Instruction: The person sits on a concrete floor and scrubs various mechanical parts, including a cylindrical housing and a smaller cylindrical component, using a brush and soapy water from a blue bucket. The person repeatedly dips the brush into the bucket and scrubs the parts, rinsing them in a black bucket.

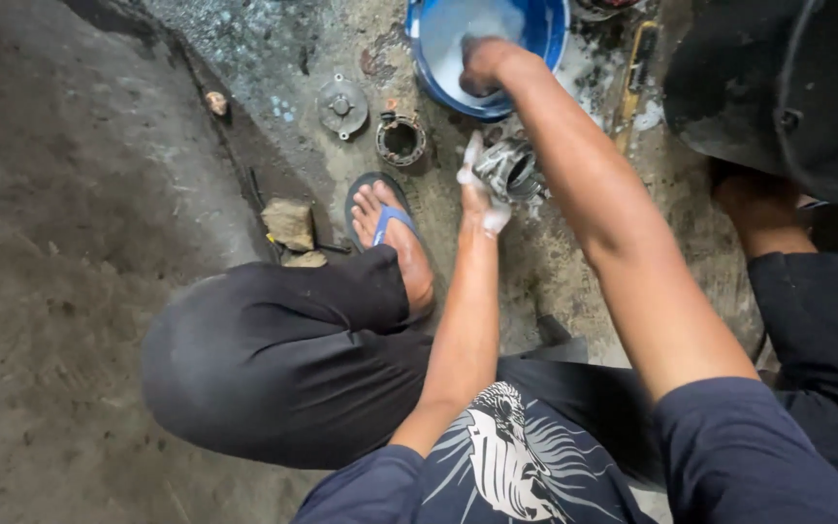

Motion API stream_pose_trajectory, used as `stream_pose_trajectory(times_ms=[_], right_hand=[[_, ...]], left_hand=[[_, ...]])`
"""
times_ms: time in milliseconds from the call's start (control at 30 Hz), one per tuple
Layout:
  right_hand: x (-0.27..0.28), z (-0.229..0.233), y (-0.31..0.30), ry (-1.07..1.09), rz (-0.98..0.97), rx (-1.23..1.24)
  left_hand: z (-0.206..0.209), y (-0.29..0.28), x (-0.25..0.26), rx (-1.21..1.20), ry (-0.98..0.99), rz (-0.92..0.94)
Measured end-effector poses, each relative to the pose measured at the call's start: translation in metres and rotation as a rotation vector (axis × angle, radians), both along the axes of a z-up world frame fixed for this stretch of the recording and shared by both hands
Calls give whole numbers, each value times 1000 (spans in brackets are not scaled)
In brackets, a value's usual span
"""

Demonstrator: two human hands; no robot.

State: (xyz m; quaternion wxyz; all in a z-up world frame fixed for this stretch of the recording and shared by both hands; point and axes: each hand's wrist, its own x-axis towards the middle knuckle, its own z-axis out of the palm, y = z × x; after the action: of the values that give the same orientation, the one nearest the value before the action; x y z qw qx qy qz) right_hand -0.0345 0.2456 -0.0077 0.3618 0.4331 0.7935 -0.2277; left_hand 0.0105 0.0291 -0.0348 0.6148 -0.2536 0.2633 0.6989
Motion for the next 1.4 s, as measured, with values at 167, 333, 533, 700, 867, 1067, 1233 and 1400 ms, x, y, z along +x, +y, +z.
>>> stream_pose_trajectory(times_ms=[167,333,533,700,867,1067,1233,1400], right_hand=[[20,156,-35,673,-334,-424],[73,255,-103,1014,-220,-65],[137,200,-173,900,-54,584],[138,177,-196,929,-84,660],[149,168,-197,910,-216,682],[169,174,-189,847,-179,740],[195,105,-206,670,-152,647],[175,121,-200,817,-484,488]], left_hand=[[50,3,-5,90,-179,-36],[50,6,-5,119,-291,-97],[52,24,21,17,-185,-58],[104,20,25,-37,-205,71],[147,12,17,-45,-107,136],[122,14,28,52,-184,185],[48,14,44,-17,50,87],[46,20,50,-52,255,65]])
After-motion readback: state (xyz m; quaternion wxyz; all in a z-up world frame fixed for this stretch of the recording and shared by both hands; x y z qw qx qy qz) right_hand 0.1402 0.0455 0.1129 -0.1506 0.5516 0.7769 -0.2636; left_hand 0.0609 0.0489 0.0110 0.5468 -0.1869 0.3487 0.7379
